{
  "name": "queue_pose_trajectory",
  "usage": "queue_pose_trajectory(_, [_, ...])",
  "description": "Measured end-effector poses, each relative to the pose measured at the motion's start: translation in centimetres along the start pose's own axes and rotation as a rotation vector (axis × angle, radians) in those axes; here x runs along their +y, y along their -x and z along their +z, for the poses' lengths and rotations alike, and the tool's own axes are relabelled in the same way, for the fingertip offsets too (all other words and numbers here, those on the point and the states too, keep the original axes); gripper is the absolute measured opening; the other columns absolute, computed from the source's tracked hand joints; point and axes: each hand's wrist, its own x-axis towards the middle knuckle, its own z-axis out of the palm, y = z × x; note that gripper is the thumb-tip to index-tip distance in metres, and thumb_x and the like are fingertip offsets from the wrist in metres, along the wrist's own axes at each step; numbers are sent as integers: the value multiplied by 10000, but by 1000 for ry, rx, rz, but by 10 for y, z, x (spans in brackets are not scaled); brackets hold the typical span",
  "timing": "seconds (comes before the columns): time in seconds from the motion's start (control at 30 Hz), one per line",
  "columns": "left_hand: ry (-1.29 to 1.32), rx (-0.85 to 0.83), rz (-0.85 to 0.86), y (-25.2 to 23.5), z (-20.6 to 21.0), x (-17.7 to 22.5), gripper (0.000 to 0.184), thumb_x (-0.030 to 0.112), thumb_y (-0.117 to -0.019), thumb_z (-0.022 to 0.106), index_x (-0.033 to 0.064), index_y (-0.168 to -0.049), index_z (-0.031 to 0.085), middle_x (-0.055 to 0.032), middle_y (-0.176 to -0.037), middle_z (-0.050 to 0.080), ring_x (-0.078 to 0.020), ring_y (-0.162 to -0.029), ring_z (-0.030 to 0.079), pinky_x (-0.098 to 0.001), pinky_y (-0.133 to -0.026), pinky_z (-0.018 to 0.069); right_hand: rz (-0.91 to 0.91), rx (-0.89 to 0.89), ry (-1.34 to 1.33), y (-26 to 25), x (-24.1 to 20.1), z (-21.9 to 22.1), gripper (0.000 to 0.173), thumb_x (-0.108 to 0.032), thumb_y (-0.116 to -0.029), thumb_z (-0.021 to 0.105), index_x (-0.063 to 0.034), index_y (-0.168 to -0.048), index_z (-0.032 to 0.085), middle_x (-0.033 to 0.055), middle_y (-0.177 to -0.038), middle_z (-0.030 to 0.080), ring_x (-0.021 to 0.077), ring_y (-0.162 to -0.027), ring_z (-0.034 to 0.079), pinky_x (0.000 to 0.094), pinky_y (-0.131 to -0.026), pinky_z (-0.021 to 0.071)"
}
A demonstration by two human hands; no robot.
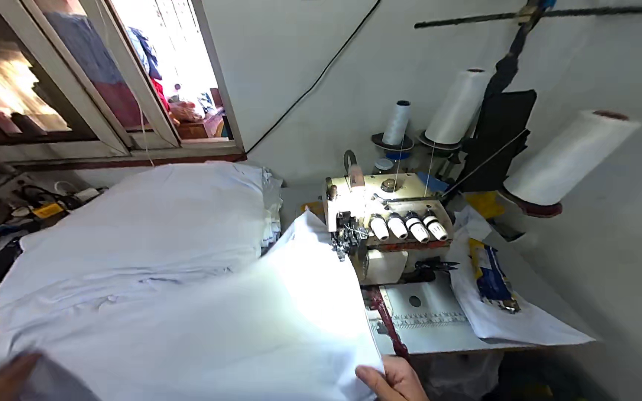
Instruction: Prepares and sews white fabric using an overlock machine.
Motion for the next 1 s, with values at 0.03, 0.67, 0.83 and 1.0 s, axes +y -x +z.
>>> queue_pose_trajectory(0.03, [-230, 0, -10, -11, 12, 16, 390, 54, -1004, 545, -164, -1320, 477, -213, -1248, 586, -176, -1158, 592, -331, -1032, 475, -8, 29, -25, 2, 5, 5, 200, -95, -984, 613, -15, -832, 716, -29, -756, 707, -26, -733, 664, 200, -712, 565])
queue_pose_trajectory(0.67, [-604, -347, 386, 39, 83, -48, 191, 12, -956, 562, -154, -995, 648, -355, -929, 640, -518, -824, 647, -687, -738, 498, -47, 435, 237, 60, 76, 32, 119, -117, -885, 725, -17, -833, 764, 35, -808, 686, 26, -783, 640, 155, -736, 536])
queue_pose_trajectory(0.83, [-568, -279, 180, 28, 75, -34, 245, 32, -1011, 521, -181, -1086, 617, -366, -968, 634, -472, -864, 627, -625, -808, 483, -43, 450, 225, 66, 58, 41, 136, -121, -862, 759, -19, -781, 720, 26, -755, 653, 22, -734, 615, 144, -671, 512])
queue_pose_trajectory(1.0, [-562, -360, 168, 27, 89, -64, 204, 14, -994, 529, -153, -1056, 629, -328, -911, 638, -447, -816, 621, -624, -758, 474, -8, 507, 258, 65, 64, 46, 152, -92, -848, 725, -24, -725, 667, 28, -718, 626, 27, -687, 598, 144, -625, 494])
